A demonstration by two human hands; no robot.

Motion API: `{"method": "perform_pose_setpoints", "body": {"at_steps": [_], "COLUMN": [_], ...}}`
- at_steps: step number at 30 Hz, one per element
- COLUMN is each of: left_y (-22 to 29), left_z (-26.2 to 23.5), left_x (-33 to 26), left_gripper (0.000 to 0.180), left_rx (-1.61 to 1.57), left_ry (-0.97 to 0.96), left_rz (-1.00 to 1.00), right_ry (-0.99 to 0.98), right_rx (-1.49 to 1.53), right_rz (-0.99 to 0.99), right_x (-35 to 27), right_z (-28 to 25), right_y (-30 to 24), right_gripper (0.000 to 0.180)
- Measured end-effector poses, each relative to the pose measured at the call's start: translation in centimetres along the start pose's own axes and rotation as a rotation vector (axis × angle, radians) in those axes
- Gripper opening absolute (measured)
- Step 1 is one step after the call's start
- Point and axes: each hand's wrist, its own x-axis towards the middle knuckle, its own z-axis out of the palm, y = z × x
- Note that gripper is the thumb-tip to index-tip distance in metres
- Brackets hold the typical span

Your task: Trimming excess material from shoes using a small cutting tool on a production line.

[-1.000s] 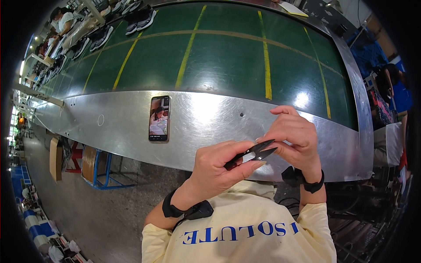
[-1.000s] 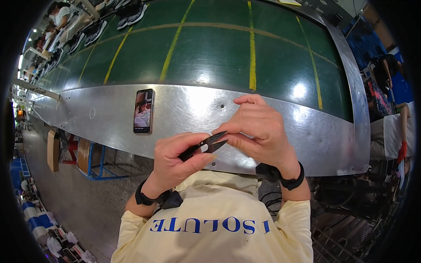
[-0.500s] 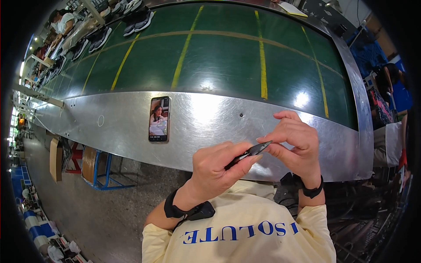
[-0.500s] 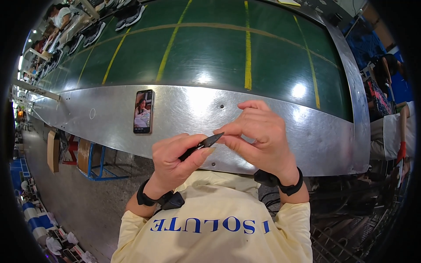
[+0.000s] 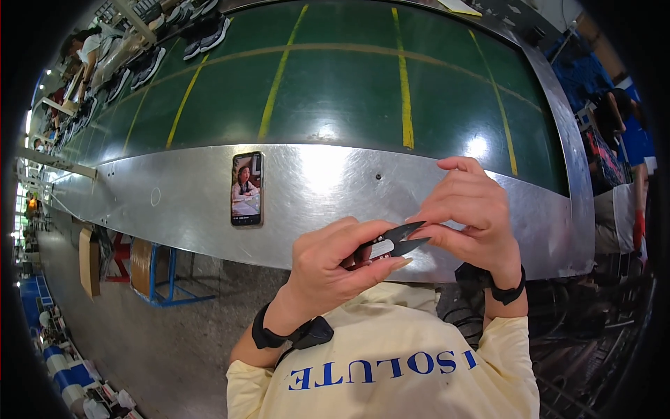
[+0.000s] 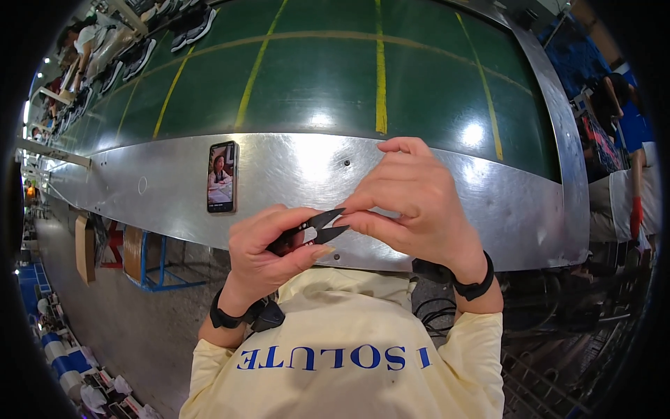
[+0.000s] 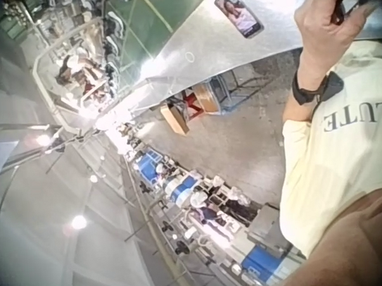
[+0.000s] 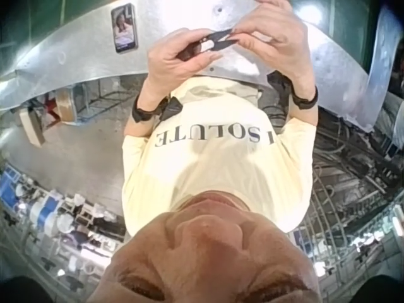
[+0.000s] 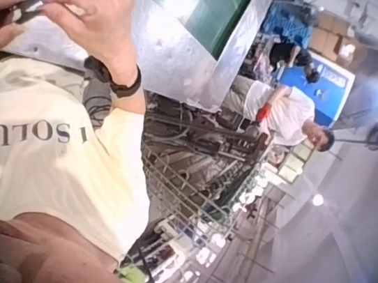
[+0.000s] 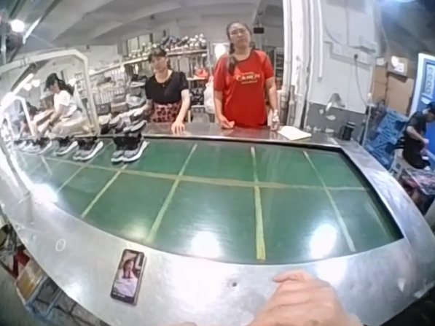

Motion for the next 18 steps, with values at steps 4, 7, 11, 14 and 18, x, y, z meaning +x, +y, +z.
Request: {"method": "perform_pose_setpoints", "body": {"at_steps": [4, 7, 11, 14, 18], "left_y": [0.01, -0.04, -0.13, -0.23, -0.35], "left_z": [0.32, 0.38, 0.42, 0.49, 0.59], "left_x": [-0.04, 0.03, -0.04, -0.11, -0.15], "left_gripper": [0.034, 0.033, 0.033, 0.033, 0.033], "left_rx": [0.0, 0.014, 0.005, -0.038, -0.074], "left_ry": [0.002, 0.0, -0.009, -0.01, -0.011], "left_rz": [0.005, 0.015, 0.006, -0.014, -0.028], "right_ry": [0.006, -0.006, -0.008, -0.01, -0.009], "right_rx": [-0.016, -0.022, -0.019, -0.022, -0.014], "right_rz": [-0.002, -0.012, -0.015, -0.035, -0.056], "right_x": [0.35, 0.5, 0.37, 0.44, 0.5], "right_z": [-0.4, -0.59, -0.49, -0.41, -0.45], "right_y": [-0.24, -0.22, -0.07, 0.0, 0.12], "right_gripper": [0.014, 0.015, 0.015, 0.016, 0.016]}}
